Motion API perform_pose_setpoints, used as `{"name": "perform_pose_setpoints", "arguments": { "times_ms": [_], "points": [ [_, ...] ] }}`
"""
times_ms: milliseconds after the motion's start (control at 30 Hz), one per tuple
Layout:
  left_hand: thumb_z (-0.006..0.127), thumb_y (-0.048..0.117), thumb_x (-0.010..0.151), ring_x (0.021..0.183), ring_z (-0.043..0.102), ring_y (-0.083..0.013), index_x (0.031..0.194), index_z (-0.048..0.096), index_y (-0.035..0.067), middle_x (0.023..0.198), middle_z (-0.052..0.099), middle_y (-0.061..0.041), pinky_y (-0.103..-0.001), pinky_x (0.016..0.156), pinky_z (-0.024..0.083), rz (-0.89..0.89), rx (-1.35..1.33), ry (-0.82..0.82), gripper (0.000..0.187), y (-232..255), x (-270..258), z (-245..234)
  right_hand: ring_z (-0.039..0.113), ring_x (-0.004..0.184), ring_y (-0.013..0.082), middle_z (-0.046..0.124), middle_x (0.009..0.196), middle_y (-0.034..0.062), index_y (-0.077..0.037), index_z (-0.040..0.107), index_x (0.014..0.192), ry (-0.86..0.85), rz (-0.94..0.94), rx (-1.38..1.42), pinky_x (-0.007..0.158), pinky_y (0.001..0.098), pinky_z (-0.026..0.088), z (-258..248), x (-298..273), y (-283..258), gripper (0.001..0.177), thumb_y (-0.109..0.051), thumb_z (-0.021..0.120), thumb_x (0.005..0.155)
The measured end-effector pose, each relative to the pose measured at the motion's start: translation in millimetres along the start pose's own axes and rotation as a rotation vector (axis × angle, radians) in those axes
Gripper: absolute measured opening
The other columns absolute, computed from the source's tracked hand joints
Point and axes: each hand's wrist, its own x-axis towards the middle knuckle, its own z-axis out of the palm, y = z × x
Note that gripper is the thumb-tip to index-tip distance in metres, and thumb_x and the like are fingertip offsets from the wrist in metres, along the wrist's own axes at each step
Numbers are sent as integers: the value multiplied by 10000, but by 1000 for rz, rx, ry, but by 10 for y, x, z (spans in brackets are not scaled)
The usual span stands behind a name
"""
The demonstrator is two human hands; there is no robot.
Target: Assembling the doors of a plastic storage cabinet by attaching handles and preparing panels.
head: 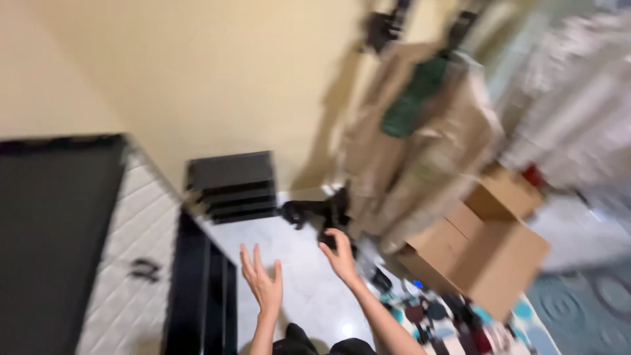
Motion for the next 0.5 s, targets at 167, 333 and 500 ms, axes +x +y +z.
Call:
{"name": "perform_pose_setpoints", "arguments": {
  "times_ms": [167,333,500],
  "points": [
    [716,237,870,1528,232,-416,1503,440,90,1690,185,-186,-578,1191,233,218,-167,-385,706,548,-533,747,553,1227,331,638,1270,131,-71,632,1213,314,350,-245,1058,420,416,-1605,-1276,432,444,-312,773,868],
    [745,270,844,1525,221,-415,1446,479,100,1683,173,-178,-608,1172,238,405,-284,-724,680,1129,-1554,1178,608,1124,314,636,1196,138,-88,636,1205,649,755,-309,1002,406,485,-2609,-3078,378,459,-365,749,857],
    [764,294,834,1534,176,-406,1417,506,105,1666,167,-170,-649,1149,231,596,-288,-1065,665,1548,-2504,1105,556,1182,353,667,1193,155,-42,643,1159,797,923,-540,1025,438,435,-2915,-4610,69,470,-382,761,856]
  ]
}}
